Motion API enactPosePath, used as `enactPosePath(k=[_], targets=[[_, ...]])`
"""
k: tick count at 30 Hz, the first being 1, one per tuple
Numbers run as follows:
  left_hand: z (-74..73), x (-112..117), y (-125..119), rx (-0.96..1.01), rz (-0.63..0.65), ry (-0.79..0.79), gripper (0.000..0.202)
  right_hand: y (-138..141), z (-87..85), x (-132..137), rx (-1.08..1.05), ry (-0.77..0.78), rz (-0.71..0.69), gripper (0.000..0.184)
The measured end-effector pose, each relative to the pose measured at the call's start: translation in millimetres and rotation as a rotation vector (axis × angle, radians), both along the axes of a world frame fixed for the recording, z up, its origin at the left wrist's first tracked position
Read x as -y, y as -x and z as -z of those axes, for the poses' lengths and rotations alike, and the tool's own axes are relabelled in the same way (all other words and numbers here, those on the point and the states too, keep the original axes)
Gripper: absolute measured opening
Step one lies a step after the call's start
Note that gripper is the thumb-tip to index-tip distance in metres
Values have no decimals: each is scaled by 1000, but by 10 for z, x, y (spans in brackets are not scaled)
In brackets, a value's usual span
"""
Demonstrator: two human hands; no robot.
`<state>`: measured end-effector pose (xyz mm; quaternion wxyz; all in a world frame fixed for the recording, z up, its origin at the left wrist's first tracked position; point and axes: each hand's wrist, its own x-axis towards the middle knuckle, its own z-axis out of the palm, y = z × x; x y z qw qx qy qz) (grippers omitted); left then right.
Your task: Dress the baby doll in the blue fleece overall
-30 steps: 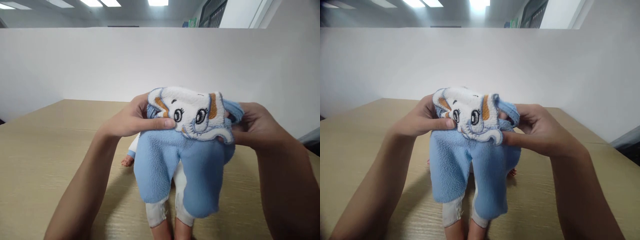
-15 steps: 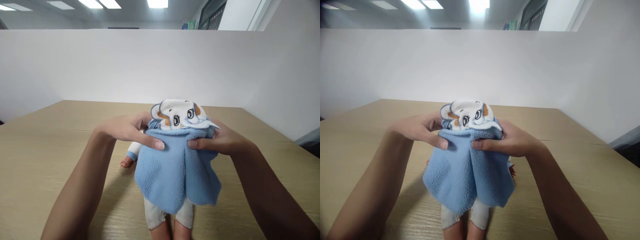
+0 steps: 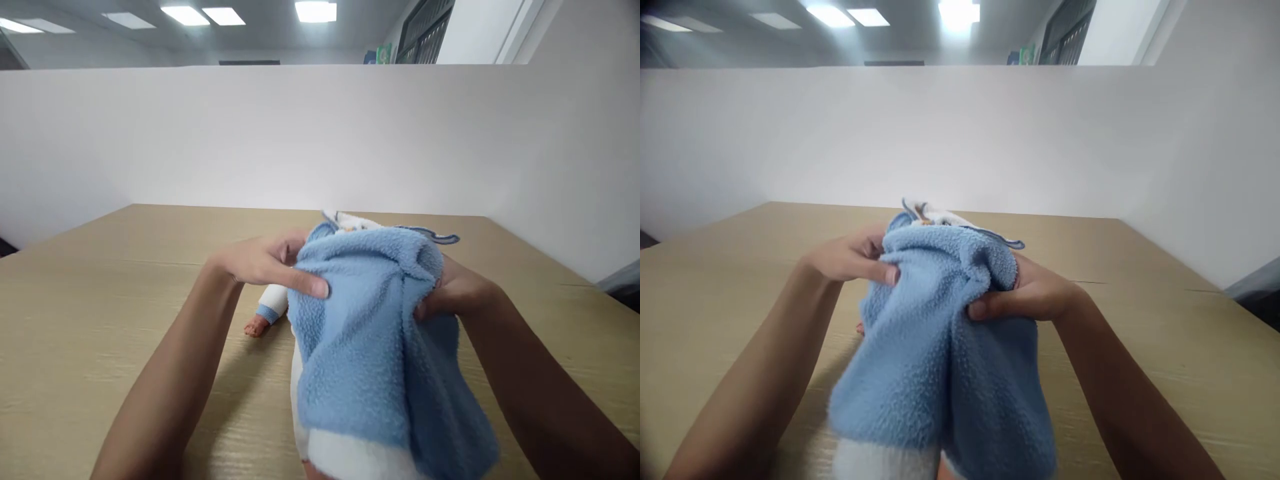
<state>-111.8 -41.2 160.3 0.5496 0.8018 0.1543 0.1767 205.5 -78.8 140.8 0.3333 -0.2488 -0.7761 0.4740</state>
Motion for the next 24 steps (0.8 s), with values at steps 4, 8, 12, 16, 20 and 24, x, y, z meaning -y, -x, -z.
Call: enactPosePath(k=[4, 8, 12, 16, 20, 24], targets=[[96, -31, -64, 274, -203, -59, 32, 73, -70, 58, 179, 73, -165, 34], [70, -21, -95, 206, -187, -31, 33, 164, -164, 82, 336, 221, -456, 26], [11, -3, -59, -34, 139, 75, 54, 142, -28, 23, -4, 150, -271, 61], [38, 11, -90, 50, 59, 50, 55, 121, 84, 48, -183, 240, -80, 68], [85, 6, -144, 175, -4, -41, 29, 120, 24, 54, 135, 250, -291, 55], [57, 96, -146, 139, -35, -22, 40, 115, 44, 24, 197, 188, -336, 61]])
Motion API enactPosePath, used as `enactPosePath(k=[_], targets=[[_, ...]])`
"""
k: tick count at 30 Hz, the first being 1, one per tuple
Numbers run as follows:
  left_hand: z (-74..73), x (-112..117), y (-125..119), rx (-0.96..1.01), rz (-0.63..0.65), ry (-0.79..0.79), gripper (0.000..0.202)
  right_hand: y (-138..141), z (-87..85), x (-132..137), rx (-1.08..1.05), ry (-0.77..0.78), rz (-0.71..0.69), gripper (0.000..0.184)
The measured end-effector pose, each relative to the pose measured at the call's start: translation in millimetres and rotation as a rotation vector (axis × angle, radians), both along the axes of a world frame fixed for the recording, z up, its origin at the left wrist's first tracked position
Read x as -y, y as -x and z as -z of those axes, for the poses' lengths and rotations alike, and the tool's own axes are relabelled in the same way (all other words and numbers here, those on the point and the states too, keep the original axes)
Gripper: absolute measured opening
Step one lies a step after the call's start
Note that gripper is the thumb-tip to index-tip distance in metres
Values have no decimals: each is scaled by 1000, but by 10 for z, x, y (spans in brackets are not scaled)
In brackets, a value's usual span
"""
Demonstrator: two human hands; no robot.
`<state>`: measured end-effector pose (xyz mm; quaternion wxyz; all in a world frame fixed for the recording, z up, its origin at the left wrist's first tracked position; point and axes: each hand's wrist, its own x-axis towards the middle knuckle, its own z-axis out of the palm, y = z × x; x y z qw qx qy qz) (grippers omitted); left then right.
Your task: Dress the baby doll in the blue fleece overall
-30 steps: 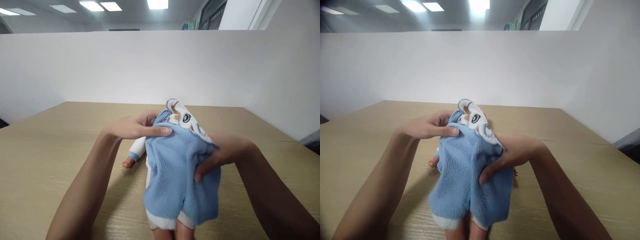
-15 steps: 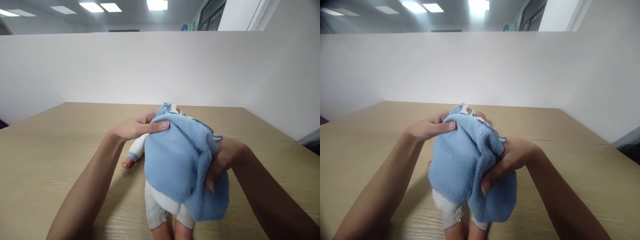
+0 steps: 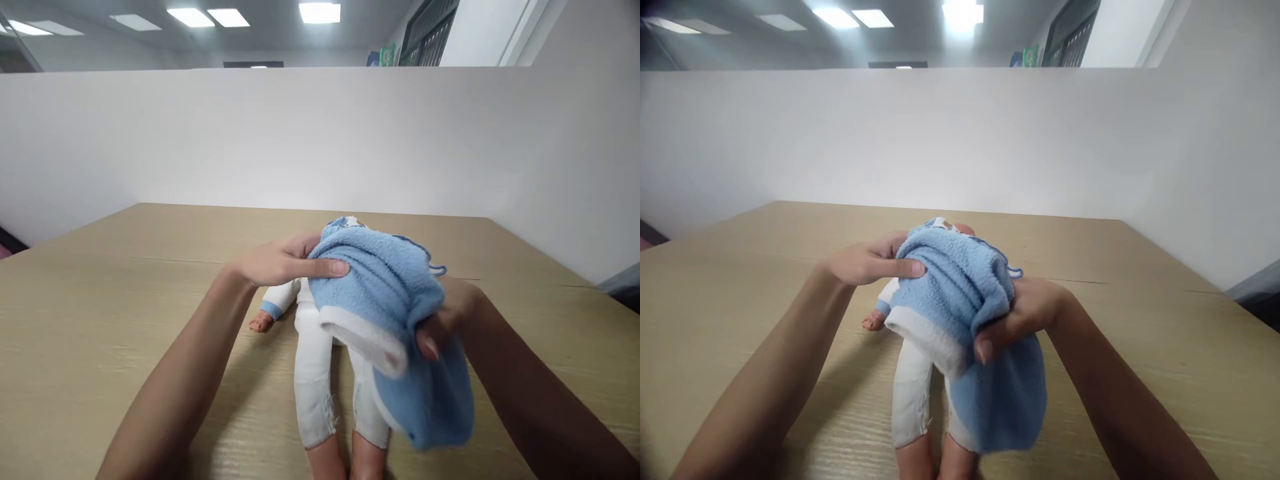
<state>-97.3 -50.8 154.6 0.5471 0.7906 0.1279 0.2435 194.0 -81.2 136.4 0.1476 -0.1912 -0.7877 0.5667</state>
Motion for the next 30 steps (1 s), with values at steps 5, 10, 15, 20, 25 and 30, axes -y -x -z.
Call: enactPosePath(k=[5, 10, 15, 20, 25, 30], targets=[[37, 296, 11, -57, -55, 150, 51, 92, 129, 190, -366, 137, 328, 75], [311, 682, -59, 68, -251, 320, 43, 208, 134, 594, -327, 221, 423, 71], [627, 1273, -155, 186, -412, 454, 47, 338, 252, 1018, -117, 205, 739, 60], [858, 1891, -270, 46, -698, 484, 42, 463, 357, 1409, -48, -48, 688, 20], [1072, 2175, -335, -75, -862, 386, 50, 541, 493, 1588, 126, -176, 752, 9], [1229, 2154, -315, -207, -938, 197, 41, 568, 680, 1526, 188, -281, 751, 5]])
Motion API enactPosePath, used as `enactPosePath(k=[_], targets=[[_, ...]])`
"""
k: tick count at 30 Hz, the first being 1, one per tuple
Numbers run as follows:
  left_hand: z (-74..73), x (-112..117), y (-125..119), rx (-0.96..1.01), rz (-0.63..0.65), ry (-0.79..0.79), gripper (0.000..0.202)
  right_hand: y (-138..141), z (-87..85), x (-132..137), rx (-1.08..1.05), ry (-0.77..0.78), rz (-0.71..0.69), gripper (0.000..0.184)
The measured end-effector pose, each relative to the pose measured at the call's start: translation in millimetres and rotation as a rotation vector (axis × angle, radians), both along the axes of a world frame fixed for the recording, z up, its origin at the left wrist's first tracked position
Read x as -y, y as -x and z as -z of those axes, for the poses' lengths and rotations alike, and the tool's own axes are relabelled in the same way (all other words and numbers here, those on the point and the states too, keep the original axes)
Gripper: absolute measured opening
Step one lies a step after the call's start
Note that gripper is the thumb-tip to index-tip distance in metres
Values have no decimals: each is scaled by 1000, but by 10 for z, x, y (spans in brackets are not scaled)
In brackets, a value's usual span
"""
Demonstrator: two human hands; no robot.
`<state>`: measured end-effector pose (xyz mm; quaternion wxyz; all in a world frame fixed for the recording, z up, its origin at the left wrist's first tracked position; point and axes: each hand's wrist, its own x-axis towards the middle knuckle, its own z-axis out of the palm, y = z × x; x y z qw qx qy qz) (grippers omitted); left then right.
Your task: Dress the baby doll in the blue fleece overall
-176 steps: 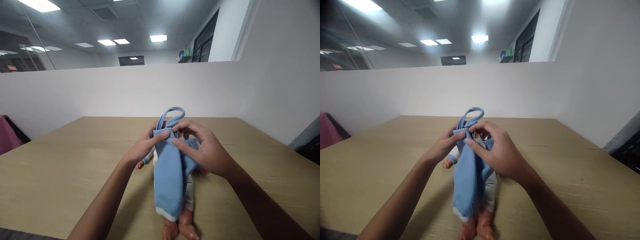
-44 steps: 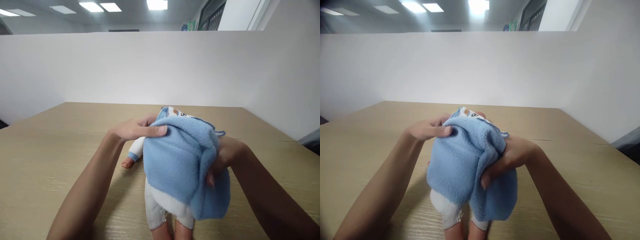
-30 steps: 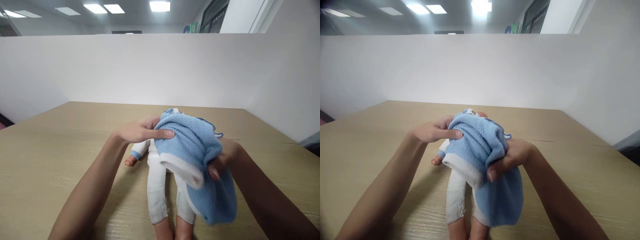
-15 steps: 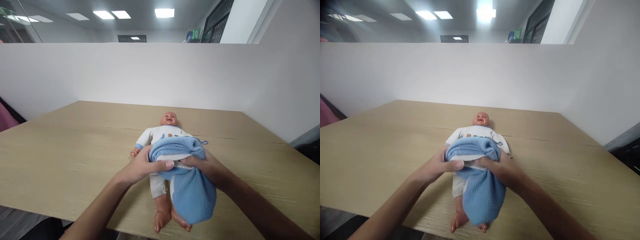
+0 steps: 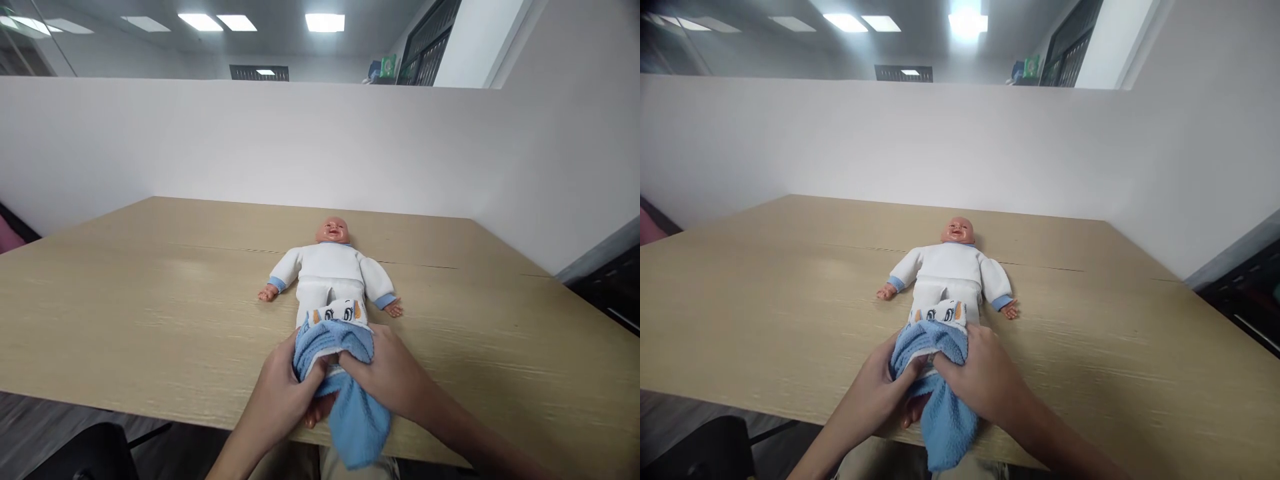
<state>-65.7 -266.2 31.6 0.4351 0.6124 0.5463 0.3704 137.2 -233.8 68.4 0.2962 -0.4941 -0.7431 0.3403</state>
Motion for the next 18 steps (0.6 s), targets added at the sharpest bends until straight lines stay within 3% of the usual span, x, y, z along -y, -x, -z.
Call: enactPosePath(k=[6, 12, 15, 18], targets=[[163, -169, -18, -41, -40, -69, 33, -5, 185, -125, 67, -14, 47, 12], [251, -483, 34, -91, -39, -150, 32, 6, 373, -425, -26, -134, 61, 45], [184, -546, 97, -114, -36, -142, 30, 10, 285, -488, -31, -143, 61, 41], [42, -422, 144, -3, -20, -44, 31, 8, 37, -377, -14, -43, 39, 24]])
